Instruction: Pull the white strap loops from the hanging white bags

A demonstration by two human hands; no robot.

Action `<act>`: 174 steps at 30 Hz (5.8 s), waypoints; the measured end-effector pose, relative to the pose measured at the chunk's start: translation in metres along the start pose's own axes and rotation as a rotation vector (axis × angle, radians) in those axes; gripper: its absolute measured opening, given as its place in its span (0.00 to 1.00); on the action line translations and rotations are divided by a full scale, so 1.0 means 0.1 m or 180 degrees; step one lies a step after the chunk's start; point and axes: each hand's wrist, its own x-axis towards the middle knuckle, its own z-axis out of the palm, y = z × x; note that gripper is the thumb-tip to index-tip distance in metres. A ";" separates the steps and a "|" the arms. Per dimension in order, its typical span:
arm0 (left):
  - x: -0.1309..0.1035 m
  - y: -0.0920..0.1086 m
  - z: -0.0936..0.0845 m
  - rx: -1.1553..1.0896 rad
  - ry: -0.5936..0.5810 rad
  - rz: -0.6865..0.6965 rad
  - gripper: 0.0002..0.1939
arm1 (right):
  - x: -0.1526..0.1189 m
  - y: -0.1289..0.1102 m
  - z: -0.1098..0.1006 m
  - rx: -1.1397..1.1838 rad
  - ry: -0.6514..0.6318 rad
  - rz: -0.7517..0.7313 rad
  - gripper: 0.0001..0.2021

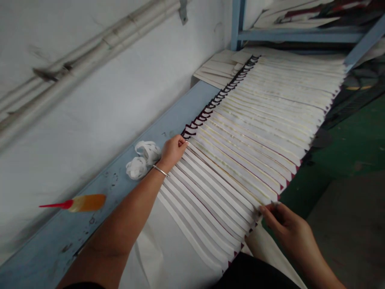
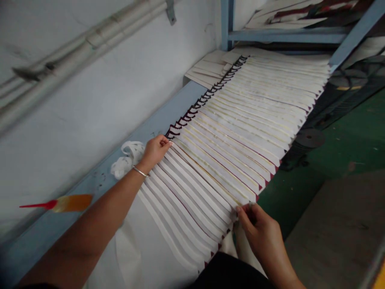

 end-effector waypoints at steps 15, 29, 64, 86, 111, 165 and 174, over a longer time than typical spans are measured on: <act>0.06 -0.02 0.06 0.0327 -0.0045 -0.0007 0.08 | 0.07 -0.13 -0.01 -0.0183 0.0224 0.0087 0.19; 0.01 0.34 -0.01 0.1944 -0.0389 -0.0113 0.11 | 0.19 -0.54 -0.04 -0.3152 -0.0121 -0.2492 0.22; -0.81 -0.79 -0.72 0.1560 0.0604 -0.0949 0.10 | 0.35 -0.99 0.62 -0.1322 -0.0120 -0.3129 0.12; -1.40 0.39 -0.50 -0.4635 0.0444 -0.2585 0.09 | 0.32 -1.63 1.33 0.0409 -0.1048 -0.2079 0.08; -0.44 0.36 -0.11 -0.3326 -0.0694 -0.1498 0.18 | -0.04 -0.06 -0.32 0.0408 -0.1071 0.0252 0.26; 0.07 0.50 0.11 0.2204 -0.0311 0.0055 0.11 | 0.61 -0.92 0.45 -0.2539 -0.0081 -0.2336 0.19; -0.37 0.47 0.05 0.1676 -0.0345 0.1506 0.14 | 0.75 -1.03 0.74 -0.2733 -0.0091 -0.1988 0.17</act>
